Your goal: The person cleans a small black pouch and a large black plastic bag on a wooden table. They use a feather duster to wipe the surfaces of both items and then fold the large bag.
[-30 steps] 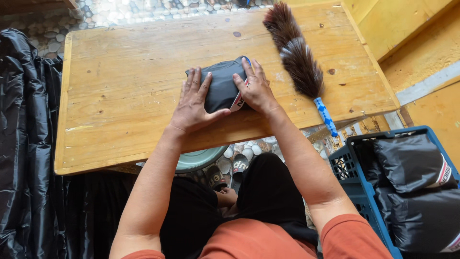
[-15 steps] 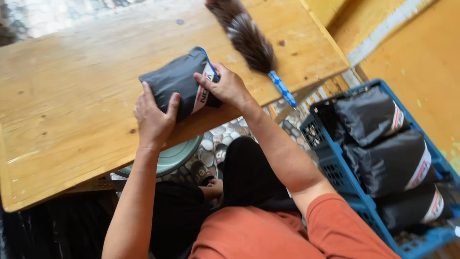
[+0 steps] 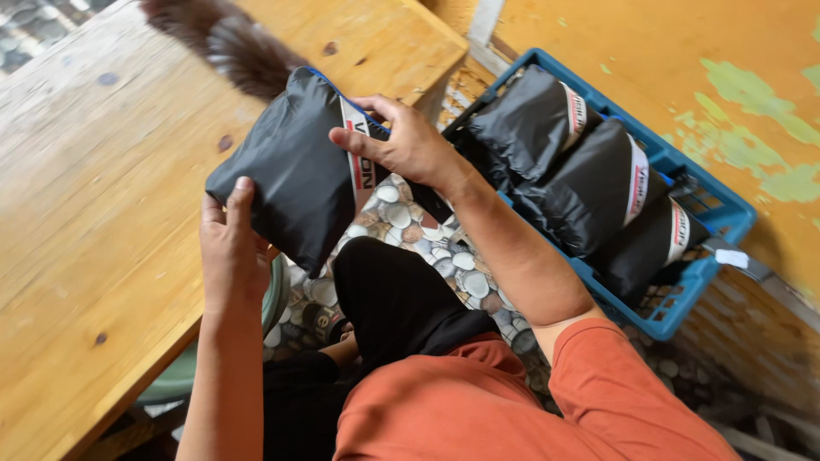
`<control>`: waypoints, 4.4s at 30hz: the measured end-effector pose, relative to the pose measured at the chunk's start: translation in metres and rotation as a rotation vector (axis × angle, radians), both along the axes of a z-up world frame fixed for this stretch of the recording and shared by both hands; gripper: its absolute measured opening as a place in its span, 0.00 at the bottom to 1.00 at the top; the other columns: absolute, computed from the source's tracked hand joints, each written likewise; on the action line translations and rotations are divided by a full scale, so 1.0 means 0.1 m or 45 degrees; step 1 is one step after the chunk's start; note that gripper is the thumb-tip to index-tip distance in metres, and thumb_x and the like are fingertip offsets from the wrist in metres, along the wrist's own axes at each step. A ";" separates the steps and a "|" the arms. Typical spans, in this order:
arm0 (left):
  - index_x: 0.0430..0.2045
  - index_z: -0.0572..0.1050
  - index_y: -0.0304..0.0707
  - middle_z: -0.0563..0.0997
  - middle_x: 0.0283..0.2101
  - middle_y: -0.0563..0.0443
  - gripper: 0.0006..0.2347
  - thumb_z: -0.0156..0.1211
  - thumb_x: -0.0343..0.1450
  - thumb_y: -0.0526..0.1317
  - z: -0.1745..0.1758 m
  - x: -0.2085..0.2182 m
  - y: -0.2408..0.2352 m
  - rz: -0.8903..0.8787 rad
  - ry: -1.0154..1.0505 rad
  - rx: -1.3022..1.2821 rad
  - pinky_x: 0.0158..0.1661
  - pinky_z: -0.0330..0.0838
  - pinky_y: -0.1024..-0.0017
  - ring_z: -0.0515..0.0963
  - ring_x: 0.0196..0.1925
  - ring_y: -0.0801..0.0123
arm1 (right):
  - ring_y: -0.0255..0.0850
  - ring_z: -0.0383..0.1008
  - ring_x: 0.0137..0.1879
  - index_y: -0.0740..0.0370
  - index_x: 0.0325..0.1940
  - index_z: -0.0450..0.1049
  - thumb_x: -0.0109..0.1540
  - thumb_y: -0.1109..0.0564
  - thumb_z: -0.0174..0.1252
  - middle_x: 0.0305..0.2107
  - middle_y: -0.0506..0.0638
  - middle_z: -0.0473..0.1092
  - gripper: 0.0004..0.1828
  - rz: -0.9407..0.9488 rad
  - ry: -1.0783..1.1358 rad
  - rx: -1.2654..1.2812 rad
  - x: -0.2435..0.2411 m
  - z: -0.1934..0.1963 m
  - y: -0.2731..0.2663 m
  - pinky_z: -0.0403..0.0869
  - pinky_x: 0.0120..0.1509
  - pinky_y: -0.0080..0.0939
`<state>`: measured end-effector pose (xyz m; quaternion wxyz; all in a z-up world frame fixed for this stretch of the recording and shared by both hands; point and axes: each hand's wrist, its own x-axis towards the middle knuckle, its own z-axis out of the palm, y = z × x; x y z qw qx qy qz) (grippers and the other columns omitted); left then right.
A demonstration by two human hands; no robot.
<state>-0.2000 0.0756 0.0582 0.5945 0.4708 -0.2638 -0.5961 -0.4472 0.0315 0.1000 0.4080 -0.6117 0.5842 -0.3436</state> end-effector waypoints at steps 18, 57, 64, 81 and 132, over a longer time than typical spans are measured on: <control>0.48 0.71 0.33 0.82 0.36 0.35 0.17 0.63 0.74 0.47 -0.73 -2.81 0.52 -1.253 -0.191 -0.014 0.28 0.85 0.59 0.86 0.27 0.55 | 0.32 0.69 0.57 0.59 0.62 0.76 0.63 0.48 0.68 0.50 0.51 0.75 0.25 -0.766 0.003 0.007 -3.14 -0.55 1.87 0.69 0.66 0.42; 0.69 0.65 0.52 0.52 0.78 0.43 0.33 0.67 0.67 0.54 -0.92 -3.87 0.42 -1.298 -1.787 -1.891 0.76 0.33 0.44 0.43 0.82 0.51 | 0.59 0.71 0.65 0.54 0.64 0.78 0.73 0.47 0.58 0.56 0.59 0.74 0.18 -0.945 0.934 -0.163 -4.13 -1.20 2.61 0.70 0.69 0.59; 0.70 0.63 0.51 0.48 0.79 0.42 0.33 0.66 0.69 0.54 -0.95 -3.83 0.42 -1.340 -1.770 -1.890 0.76 0.31 0.43 0.39 0.82 0.51 | 0.63 0.61 0.73 0.53 0.80 0.60 0.68 0.30 0.51 0.66 0.65 0.64 0.42 -0.862 1.267 -0.068 -3.52 -1.16 2.41 0.57 0.75 0.70; 0.68 0.64 0.46 0.51 0.78 0.38 0.32 0.70 0.67 0.47 -0.91 -3.49 0.39 -1.156 -1.766 -1.849 0.77 0.32 0.42 0.43 0.82 0.50 | 0.60 0.52 0.79 0.52 0.82 0.55 0.71 0.27 0.41 0.73 0.63 0.55 0.42 -0.819 1.268 0.147 -3.61 -1.23 2.35 0.52 0.78 0.70; 0.46 0.80 0.46 0.80 0.56 0.45 0.13 0.57 0.73 0.47 -1.04 2.86 1.06 0.426 -2.189 -0.347 0.67 0.66 0.56 0.76 0.65 0.54 | 0.70 0.57 0.75 0.62 0.69 0.70 0.65 0.56 0.48 0.66 0.65 0.62 0.28 1.015 0.827 -1.037 3.69 -1.35 0.28 0.59 0.75 0.69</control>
